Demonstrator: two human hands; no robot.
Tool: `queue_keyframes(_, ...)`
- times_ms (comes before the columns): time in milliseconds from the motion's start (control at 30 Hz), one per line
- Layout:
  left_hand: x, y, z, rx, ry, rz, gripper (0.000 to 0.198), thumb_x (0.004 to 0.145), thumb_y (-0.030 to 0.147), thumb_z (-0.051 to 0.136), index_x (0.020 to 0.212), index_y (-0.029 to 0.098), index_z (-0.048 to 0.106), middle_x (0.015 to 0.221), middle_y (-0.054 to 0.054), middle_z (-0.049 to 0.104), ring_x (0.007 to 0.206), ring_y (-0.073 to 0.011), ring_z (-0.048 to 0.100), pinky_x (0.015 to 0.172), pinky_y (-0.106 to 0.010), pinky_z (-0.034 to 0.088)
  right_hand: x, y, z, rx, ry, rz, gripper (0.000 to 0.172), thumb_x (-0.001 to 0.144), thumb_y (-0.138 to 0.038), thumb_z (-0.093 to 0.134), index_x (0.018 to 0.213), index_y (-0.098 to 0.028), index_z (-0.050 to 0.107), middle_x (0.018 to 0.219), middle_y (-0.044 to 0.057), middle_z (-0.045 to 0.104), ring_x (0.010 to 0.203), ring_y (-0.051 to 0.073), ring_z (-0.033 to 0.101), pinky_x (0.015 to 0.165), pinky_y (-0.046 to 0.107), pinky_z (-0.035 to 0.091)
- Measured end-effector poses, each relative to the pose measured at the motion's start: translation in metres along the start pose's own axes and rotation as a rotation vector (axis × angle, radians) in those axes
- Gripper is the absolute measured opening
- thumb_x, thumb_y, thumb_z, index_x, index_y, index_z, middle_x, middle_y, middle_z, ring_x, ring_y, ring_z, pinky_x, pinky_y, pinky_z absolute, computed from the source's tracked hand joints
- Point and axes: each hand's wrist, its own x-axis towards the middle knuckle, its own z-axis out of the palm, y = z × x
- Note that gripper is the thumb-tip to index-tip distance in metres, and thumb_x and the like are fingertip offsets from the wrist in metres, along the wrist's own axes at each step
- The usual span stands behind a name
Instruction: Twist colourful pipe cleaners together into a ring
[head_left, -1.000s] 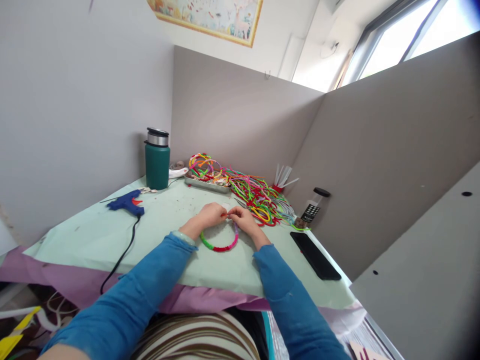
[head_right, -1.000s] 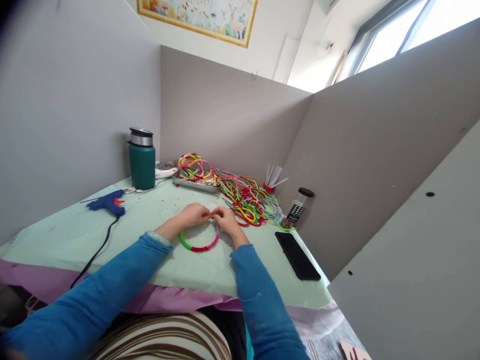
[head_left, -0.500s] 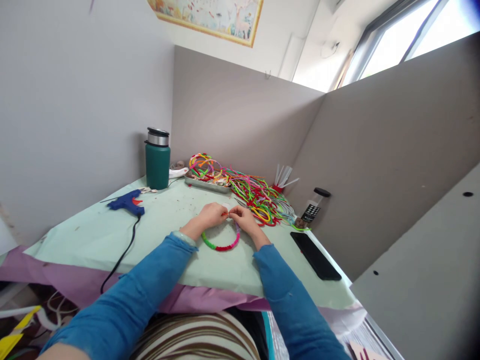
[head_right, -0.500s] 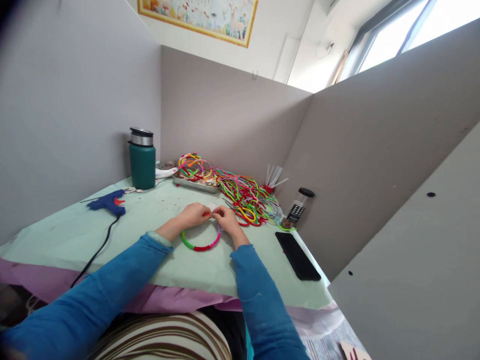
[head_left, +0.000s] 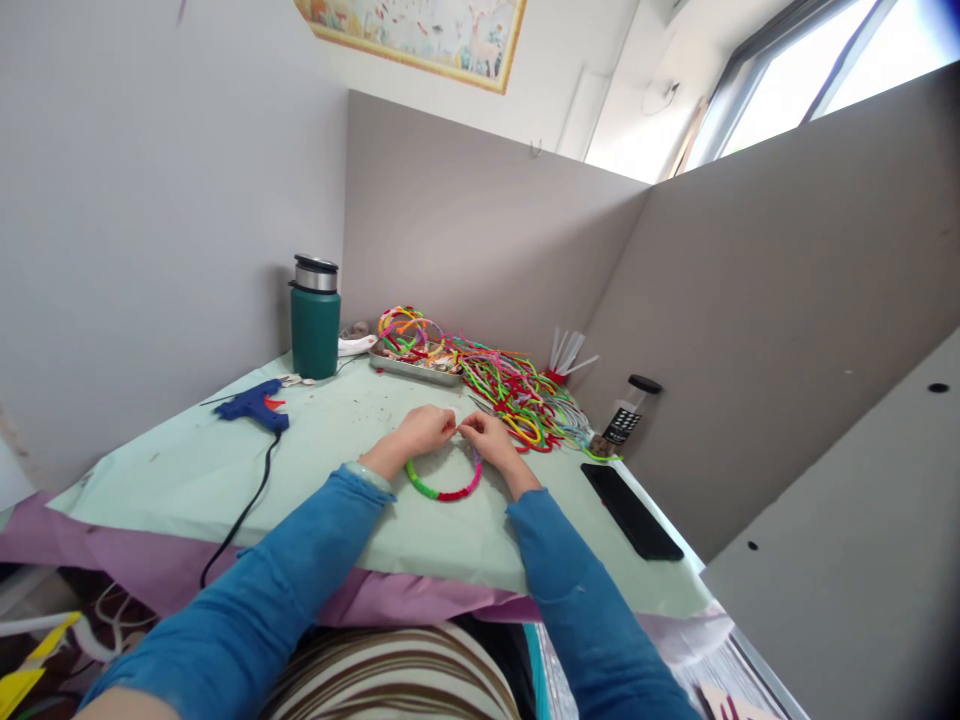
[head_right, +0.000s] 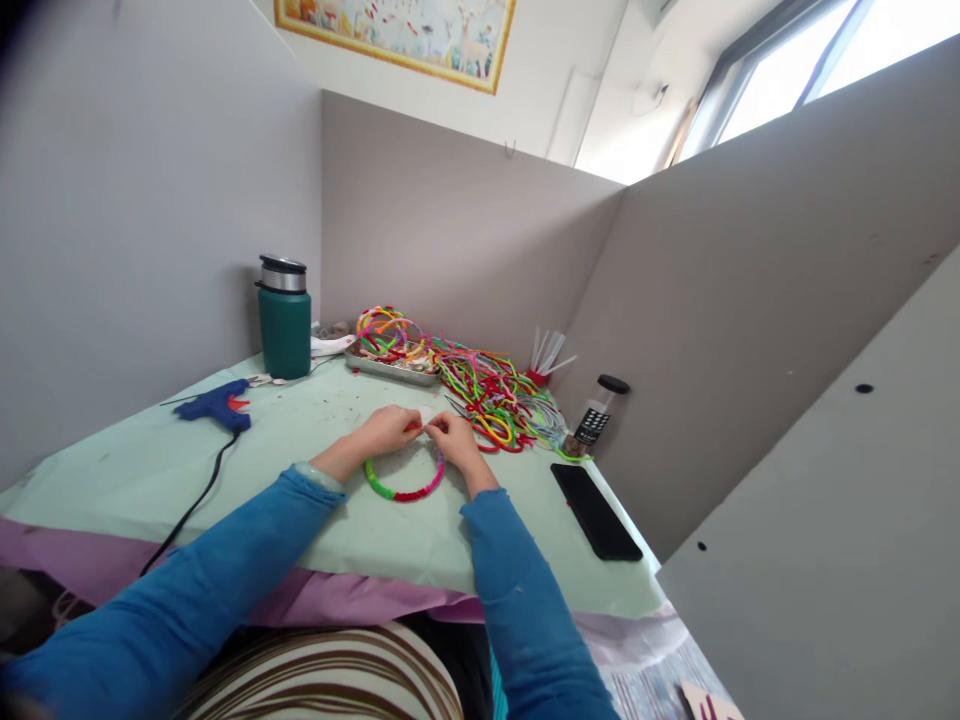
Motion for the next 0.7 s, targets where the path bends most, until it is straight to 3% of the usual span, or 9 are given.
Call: queue_keyframes(700,-0.0015,0.0029,-0.0007,0.139,-0.045,0.034,0.025,0.08,0.03,0.043,0.081,0.02,0.066,0.081,-0.009,0.067,0.08,-0.0201,0.06,0.069,-0.027,0.041,-0.0019,-0.0039,-0.0004,-0.042,-0.043,-0.006,0.015,0.071,-0.03,0.055,0.071,-0.016,0.059,0.065,-0.001,0.058,0.06,0.011,0.049,0.056,0.022,0.036)
